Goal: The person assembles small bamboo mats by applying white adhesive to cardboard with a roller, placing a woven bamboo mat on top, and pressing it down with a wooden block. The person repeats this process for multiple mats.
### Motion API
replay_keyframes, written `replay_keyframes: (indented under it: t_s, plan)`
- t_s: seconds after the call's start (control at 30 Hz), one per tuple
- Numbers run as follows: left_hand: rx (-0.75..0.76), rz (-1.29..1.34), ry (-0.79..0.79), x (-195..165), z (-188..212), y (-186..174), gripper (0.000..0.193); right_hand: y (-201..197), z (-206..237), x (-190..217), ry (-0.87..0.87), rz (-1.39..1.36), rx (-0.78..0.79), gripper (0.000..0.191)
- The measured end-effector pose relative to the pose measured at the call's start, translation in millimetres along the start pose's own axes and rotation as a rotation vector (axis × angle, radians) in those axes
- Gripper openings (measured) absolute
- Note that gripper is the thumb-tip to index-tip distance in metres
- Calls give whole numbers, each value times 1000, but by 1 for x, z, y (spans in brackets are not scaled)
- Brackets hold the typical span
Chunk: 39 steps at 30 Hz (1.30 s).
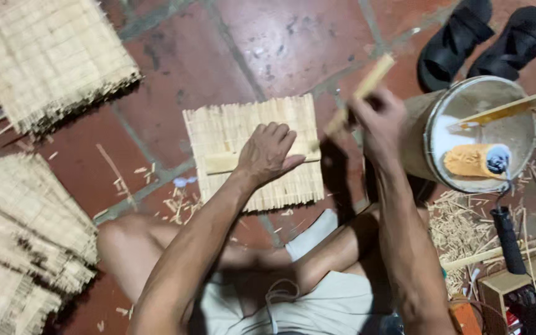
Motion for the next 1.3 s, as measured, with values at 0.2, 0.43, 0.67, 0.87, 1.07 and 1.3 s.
replay_keyframes:
  t_s: [0.2,0.43,0.67,0.87,1.07,1.3]
  plan:
    - [-12,-32,21,-6,-7,-8,61,79,-106,-12,40,286,272,16]
    - [16,-53,3,-1,-7,5,68,98,-115,-46,41,442,408,16]
    - [12,-45,4,-3,-4,4,67,96,-117,-47,4,502,382,20]
    - [-35,-73,20,-2,-7,3,66,97,-117,-45,63,477,384,21]
    - [-1,-75,9,2,-5,5,64,116,-120,-39,47,360,385,20]
    - [58,-86,-3,5,-7,10,67,137,-110,-41,66,519,443,12]
Point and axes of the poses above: each hand's wrist, its own z-axis away from the middle knuckle, its own y-axis out of the palm, x = y × z, the point moved 4 cm from there along -z, towards the middle knuckle, and after that the axes turned 5 degrees about -x, right-handed, at the moved point
